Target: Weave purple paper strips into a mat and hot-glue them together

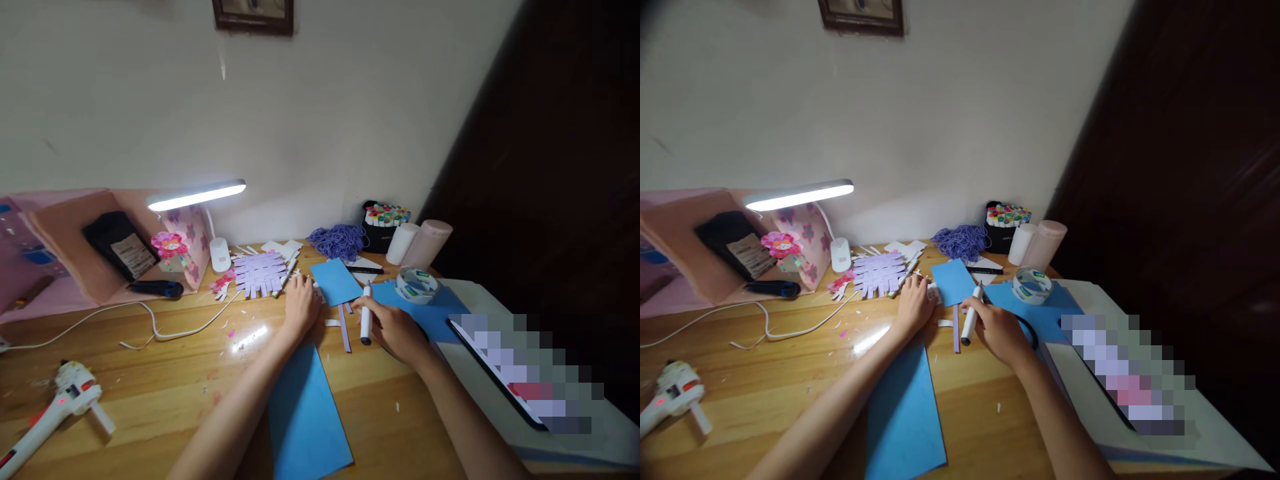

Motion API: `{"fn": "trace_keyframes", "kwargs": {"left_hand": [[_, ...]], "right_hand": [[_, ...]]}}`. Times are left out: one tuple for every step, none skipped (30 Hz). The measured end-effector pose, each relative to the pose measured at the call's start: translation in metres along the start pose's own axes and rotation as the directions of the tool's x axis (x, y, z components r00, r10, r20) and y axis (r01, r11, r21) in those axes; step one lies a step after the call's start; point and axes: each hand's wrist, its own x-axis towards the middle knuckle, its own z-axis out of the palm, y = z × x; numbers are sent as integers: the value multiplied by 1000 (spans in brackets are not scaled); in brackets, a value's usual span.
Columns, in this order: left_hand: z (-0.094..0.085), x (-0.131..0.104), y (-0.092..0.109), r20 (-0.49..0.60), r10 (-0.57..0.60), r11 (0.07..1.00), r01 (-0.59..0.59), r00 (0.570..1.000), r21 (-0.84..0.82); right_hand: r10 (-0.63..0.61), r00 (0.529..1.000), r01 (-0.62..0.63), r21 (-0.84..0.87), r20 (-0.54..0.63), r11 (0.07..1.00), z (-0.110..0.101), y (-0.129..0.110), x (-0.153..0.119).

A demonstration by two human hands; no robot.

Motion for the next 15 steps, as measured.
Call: {"fn": "trace_keyframes", "kwargs": {"left_hand": [[0, 1, 2, 11, -9, 1000, 9, 1000, 1], [1, 2, 4, 28, -22, 1000, 22, 999, 2], [2, 4, 6, 47, -37, 999, 36, 998, 3], [3, 6, 7, 66, -52, 999, 52, 996, 3], [4, 9, 7, 86, -66, 998, 66, 994, 2], [5, 11, 7, 105, -78, 997, 79, 991, -2], [6, 14, 6, 126, -87, 996, 89, 988, -8], [7, 16, 5, 147, -94, 995, 98, 985, -17], [7, 18, 3, 168, -98, 994, 104, 981, -28], [7, 19, 2, 186, -102, 993, 111, 977, -38], [6, 19, 1, 197, -107, 992, 118, 975, -46], [5, 20, 1, 201, -112, 991, 124, 973, -51], [3, 20, 1, 199, -119, 990, 132, 973, -53], [1, 19, 1, 195, -127, 989, 140, 973, -55], [-1, 19, 1, 192, -134, 987, 148, 972, -60]], "right_hand": [[4, 1000, -4, -7, 5, 1000, 0, -1, 0], [10, 1000, -9, -18, 9, 1000, -1, -1, 0], [15, 1000, -15, -26, 14, 1000, -1, -2, 0], [19, 1000, -19, -31, 18, 999, -2, -3, 0], [20, 1000, -19, -32, 20, 999, -2, -3, 0], [17, 1000, -17, -29, 20, 999, -3, -3, 0], [13, 1000, -12, -25, 21, 1000, -3, -3, 1], [9, 1000, -9, -22, 21, 1000, -3, -3, 1], [8, 1000, -8, -20, 22, 1000, -3, -3, 1], [10, 1000, -9, -19, 24, 1000, -3, -3, 1], [13, 1000, -12, -19, 25, 1000, -3, -3, 1], [17, 999, -17, -20, 27, 1000, -3, -3, 1], [22, 999, -21, -24, 28, 999, -3, -2, 1], [26, 999, -25, -27, 28, 999, -2, -2, 1], [28, 999, -27, -28, 28, 999, -2, -2, 0]]}}
